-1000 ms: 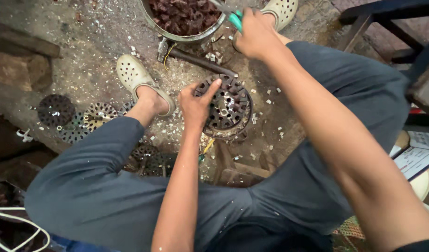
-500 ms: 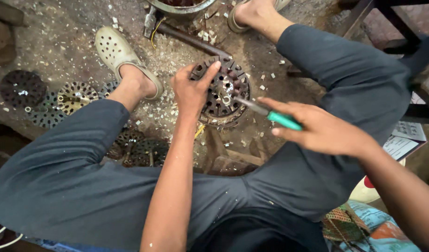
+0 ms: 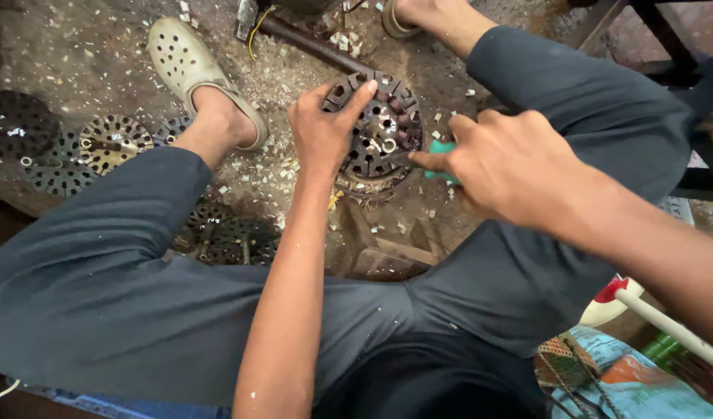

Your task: The person sits on the floor and uses pliers to pull copper windings out of the slots of a circular metal stator. The removed copper pieces are placed into a nearby bucket.

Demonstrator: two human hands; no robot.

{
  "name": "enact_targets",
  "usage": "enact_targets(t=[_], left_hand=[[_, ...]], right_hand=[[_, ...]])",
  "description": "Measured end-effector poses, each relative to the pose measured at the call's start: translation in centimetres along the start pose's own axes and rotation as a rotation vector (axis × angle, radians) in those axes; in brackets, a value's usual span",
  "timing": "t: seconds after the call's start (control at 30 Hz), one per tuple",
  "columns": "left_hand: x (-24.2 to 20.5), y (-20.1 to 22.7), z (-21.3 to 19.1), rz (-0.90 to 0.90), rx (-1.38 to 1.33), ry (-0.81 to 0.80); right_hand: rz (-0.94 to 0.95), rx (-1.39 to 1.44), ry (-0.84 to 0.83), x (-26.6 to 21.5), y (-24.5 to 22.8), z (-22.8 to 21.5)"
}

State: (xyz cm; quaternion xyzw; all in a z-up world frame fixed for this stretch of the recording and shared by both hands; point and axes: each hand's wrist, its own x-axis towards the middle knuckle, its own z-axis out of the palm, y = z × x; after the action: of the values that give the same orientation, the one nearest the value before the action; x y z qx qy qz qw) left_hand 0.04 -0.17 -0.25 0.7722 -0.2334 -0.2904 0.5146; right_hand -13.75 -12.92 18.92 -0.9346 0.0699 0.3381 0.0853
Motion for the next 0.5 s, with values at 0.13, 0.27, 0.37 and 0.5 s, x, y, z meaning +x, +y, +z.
enact_targets(t=[0.13,0.27,0.37,0.5], left_hand=[[0.1,-0.5,0.2,0.027,0.045,0.027],[0.0,-0.7,0.4,0.049,0.041,0.043],[-0.2,-0.7,0.5,0.084,0.044,0.073],[-0.1,-0.6,0.4,0.091,0.074,0.046]], right_hand=[[-0.057,-0.065,0.036,1.4,0.7,-0.9],[-0.015,-0.084,-0.219,4.1,1.4,-2.6],[-0.036,-0.116,-0.312,6.4,1.0,-3.7],[-0.050,-0.167,-0.437,9.2,0.7,-4.4]])
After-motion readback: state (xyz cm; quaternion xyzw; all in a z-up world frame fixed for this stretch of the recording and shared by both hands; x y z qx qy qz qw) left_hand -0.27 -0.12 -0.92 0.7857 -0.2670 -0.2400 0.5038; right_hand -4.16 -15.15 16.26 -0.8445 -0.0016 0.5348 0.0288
